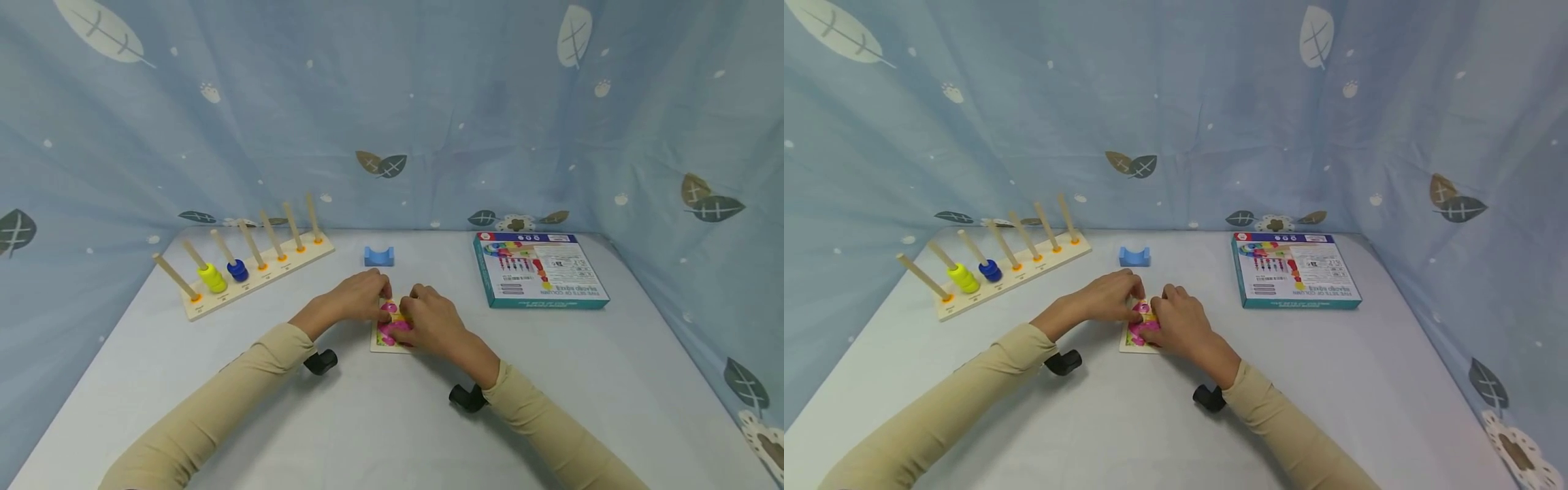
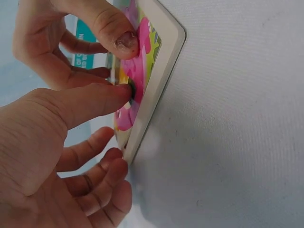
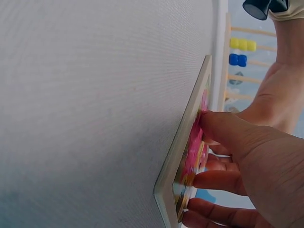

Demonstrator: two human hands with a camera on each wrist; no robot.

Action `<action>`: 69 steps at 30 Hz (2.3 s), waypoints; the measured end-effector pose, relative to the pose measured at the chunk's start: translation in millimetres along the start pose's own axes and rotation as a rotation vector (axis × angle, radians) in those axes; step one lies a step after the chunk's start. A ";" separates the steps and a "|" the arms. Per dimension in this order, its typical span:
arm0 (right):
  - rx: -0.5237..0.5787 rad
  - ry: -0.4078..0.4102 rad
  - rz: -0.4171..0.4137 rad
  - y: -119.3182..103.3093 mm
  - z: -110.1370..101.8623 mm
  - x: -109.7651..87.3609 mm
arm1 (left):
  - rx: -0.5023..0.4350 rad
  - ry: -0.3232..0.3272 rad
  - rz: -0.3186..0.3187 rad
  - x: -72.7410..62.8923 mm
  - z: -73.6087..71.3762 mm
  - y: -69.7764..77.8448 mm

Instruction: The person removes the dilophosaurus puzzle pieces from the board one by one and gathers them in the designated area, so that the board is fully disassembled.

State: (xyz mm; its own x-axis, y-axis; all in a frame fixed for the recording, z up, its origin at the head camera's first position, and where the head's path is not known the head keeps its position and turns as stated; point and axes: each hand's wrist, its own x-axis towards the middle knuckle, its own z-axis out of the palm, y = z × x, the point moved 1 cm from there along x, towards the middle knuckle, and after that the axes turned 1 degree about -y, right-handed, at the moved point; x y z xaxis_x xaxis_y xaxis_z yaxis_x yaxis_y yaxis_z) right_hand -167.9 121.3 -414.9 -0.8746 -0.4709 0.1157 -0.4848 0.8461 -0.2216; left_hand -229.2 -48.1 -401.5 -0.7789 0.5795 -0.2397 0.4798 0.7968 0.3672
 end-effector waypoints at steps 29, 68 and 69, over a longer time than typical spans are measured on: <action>-0.023 0.012 -0.009 -3.1 0.7 -4.0 | 0.081 0.166 0.185 -8.7 9.8 3.0; -0.046 0.072 -0.034 -0.3 6.4 -16.7 | 0.117 0.379 0.040 -66.5 2.2 -48.0; -0.039 0.073 -0.034 -1.0 6.4 -16.4 | 0.119 0.377 0.025 -69.3 1.6 -51.4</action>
State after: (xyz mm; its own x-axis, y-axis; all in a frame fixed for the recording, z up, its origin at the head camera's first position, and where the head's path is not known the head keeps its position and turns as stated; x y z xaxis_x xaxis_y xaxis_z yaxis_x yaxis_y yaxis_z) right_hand -153.0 126.6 -422.8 -0.8553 -0.4807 0.1933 -0.5125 0.8399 -0.1786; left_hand -199.2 -128.9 -405.2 -0.8496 0.5130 0.1224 0.5264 0.8104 0.2571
